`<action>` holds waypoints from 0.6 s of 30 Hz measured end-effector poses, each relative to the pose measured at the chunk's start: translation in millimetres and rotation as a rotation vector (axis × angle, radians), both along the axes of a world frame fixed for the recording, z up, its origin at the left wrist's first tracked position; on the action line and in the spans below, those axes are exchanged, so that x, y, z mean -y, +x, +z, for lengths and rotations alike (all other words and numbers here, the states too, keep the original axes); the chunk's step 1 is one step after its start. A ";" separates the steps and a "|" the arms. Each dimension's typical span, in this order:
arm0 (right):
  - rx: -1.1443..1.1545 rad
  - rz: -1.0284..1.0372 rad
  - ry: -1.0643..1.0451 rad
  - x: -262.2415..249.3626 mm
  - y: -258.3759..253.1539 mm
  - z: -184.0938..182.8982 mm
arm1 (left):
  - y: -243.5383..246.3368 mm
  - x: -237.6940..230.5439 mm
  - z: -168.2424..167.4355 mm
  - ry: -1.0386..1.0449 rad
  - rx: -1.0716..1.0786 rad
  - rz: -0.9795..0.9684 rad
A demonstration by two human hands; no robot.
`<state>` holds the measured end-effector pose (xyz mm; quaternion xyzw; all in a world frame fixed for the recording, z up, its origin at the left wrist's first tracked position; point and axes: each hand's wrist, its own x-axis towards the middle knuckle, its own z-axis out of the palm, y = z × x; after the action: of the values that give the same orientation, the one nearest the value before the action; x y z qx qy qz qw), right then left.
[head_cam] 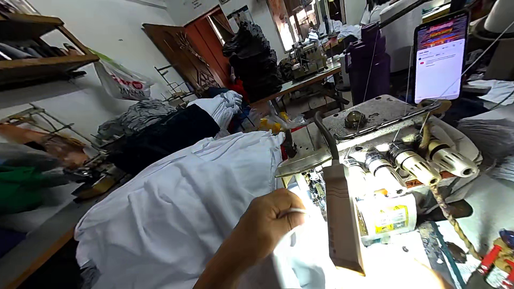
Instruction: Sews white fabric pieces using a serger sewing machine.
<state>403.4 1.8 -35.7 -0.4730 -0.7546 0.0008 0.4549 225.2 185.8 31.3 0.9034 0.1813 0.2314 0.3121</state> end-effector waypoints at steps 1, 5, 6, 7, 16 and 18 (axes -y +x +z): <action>0.039 -0.069 0.002 -6.6 3.6 -0.3 | 4.9 -3.8 -4.4 -0.012 -0.020 0.052; 0.098 -0.227 0.085 -24.0 6.0 -17.7 | 15.6 -9.5 -13.2 -0.087 -0.202 0.155; 0.076 -0.231 0.085 -23.6 2.8 -21.7 | 14.4 -9.3 -11.0 -0.099 -0.246 0.136; 0.058 -0.214 0.071 -20.8 -0.2 -22.6 | 11.9 -8.9 -9.0 -0.099 -0.278 0.109; 0.049 -0.140 0.001 -5.8 -9.9 -23.0 | 3.1 -2.1 2.5 -0.133 -0.423 0.072; 0.054 -0.126 -0.003 -6.9 -8.9 -22.9 | 6.5 0.3 5.5 -0.106 -0.445 0.077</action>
<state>394.5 8.7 -58.6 -0.5203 -0.7352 -0.0395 0.4327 231.7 185.4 36.8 0.9071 0.2918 0.0283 0.3022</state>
